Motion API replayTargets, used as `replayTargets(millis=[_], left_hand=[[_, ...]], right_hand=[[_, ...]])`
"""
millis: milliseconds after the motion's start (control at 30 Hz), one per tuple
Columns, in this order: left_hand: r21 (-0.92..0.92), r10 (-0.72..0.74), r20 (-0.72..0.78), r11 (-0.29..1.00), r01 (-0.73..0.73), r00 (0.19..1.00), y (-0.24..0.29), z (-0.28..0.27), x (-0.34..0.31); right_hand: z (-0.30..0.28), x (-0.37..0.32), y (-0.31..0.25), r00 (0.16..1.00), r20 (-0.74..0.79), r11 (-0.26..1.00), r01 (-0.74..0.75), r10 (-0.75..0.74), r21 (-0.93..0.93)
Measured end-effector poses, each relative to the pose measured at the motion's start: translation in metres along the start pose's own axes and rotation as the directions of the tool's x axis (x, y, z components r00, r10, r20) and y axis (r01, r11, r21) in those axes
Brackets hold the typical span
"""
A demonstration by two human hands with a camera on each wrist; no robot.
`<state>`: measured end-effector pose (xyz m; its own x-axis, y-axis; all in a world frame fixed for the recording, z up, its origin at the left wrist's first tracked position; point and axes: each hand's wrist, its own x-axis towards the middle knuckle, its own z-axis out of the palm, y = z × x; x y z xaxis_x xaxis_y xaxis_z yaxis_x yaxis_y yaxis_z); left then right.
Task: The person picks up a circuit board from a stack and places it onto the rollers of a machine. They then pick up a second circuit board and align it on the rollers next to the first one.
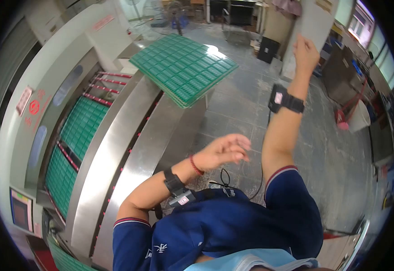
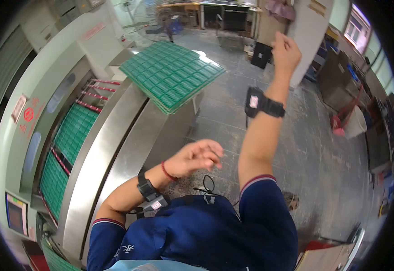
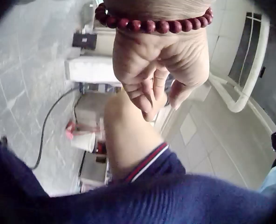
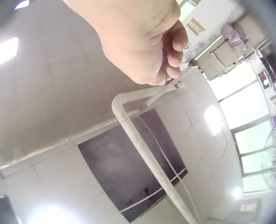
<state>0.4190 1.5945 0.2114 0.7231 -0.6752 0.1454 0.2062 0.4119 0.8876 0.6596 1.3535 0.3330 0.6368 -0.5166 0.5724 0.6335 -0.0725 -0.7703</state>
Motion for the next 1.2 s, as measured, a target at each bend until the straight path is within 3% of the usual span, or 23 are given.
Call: replayTargets(millis=[100, 167, 233, 300, 333, 367, 433, 600, 633, 767, 833, 900, 967, 1033, 1167, 1200], left_hand=[[0.202, 0.134, -0.333, 0.977, -0.069, 0.933, 0.019, -0.039, -0.050], [0.250, 0.210, -0.522, 0.964, -0.086, 0.827, 0.024, -0.059, -0.097], [0.247, 0.263, -0.649, 0.960, -0.129, 0.714, 0.018, -0.082, -0.152], [0.322, 0.338, -0.778, 0.938, -0.127, 0.529, 0.004, -0.095, -0.202], [0.335, 0.346, -0.843, 0.937, -0.100, 0.412, -0.002, -0.093, -0.224], [0.345, 0.350, -0.891, 0.936, -0.071, 0.288, -0.010, -0.091, -0.246], [0.340, 0.335, -0.938, 0.939, 0.046, 0.086, -0.031, -0.087, -0.287], [0.275, 0.288, -0.940, 0.957, 0.090, -0.183, -0.078, -0.060, -0.340], [0.264, 0.254, -0.943, 0.964, -0.020, -0.217, -0.083, -0.052, -0.339], [0.276, 0.229, -0.942, 0.944, -0.179, -0.246, -0.087, -0.037, -0.327], [0.322, 0.267, -0.907, 0.938, -0.128, -0.326, -0.075, -0.029, -0.301], [0.348, 0.335, -0.891, 0.937, 0.014, -0.307, -0.087, -0.040, -0.315], [0.333, 0.313, -0.892, 0.943, -0.004, -0.325, -0.082, -0.034, -0.305], [0.298, 0.263, -0.894, 0.953, -0.045, -0.363, -0.087, -0.036, -0.283], [0.413, 0.379, -0.819, 0.911, 0.016, -0.431, -0.095, -0.037, -0.236], [0.412, 0.386, -0.800, 0.910, 0.047, -0.460, -0.106, -0.042, -0.231]], right_hand=[[-0.019, -0.021, 0.026, 0.992, 0.073, 0.989, -0.090, 0.098, -0.114], [-0.042, -0.036, 0.057, 0.985, 0.104, 0.956, -0.104, 0.137, -0.276], [-0.077, -0.046, 0.117, 0.982, 0.153, 0.861, -0.017, 0.110, -0.509], [-0.106, -0.077, 0.161, 0.967, 0.155, 0.857, -0.099, 0.203, -0.505], [-0.116, -0.093, 0.172, 0.947, 0.165, 0.796, -0.127, 0.274, -0.591], [-0.123, -0.109, 0.174, 0.924, 0.166, 0.725, -0.150, 0.344, -0.672], [-0.124, -0.144, 0.154, 0.873, 0.209, 0.762, -0.241, 0.441, -0.600], [-0.132, -0.181, 0.188, 0.806, 0.246, 0.731, -0.302, 0.539, -0.612], [-0.130, -0.184, 0.189, 0.785, 0.275, 0.735, -0.308, 0.556, -0.604], [-0.103, -0.182, 0.174, 0.785, 0.332, 0.734, -0.215, 0.522, -0.645], [-0.089, -0.175, 0.187, 0.759, 0.396, 0.778, -0.223, 0.517, -0.588], [-0.071, -0.157, 0.208, 0.745, 0.418, 0.804, -0.262, 0.520, -0.533], [-0.050, -0.133, 0.242, 0.732, 0.440, 0.827, -0.303, 0.520, -0.474], [-0.025, -0.105, 0.291, 0.788, 0.469, 0.853, -0.132, 0.400, -0.505], [0.055, -0.052, 0.346, 0.761, 0.482, 0.860, -0.194, 0.436, -0.472], [0.070, -0.043, 0.364, 0.753, 0.499, 0.840, -0.130, 0.430, -0.527]])
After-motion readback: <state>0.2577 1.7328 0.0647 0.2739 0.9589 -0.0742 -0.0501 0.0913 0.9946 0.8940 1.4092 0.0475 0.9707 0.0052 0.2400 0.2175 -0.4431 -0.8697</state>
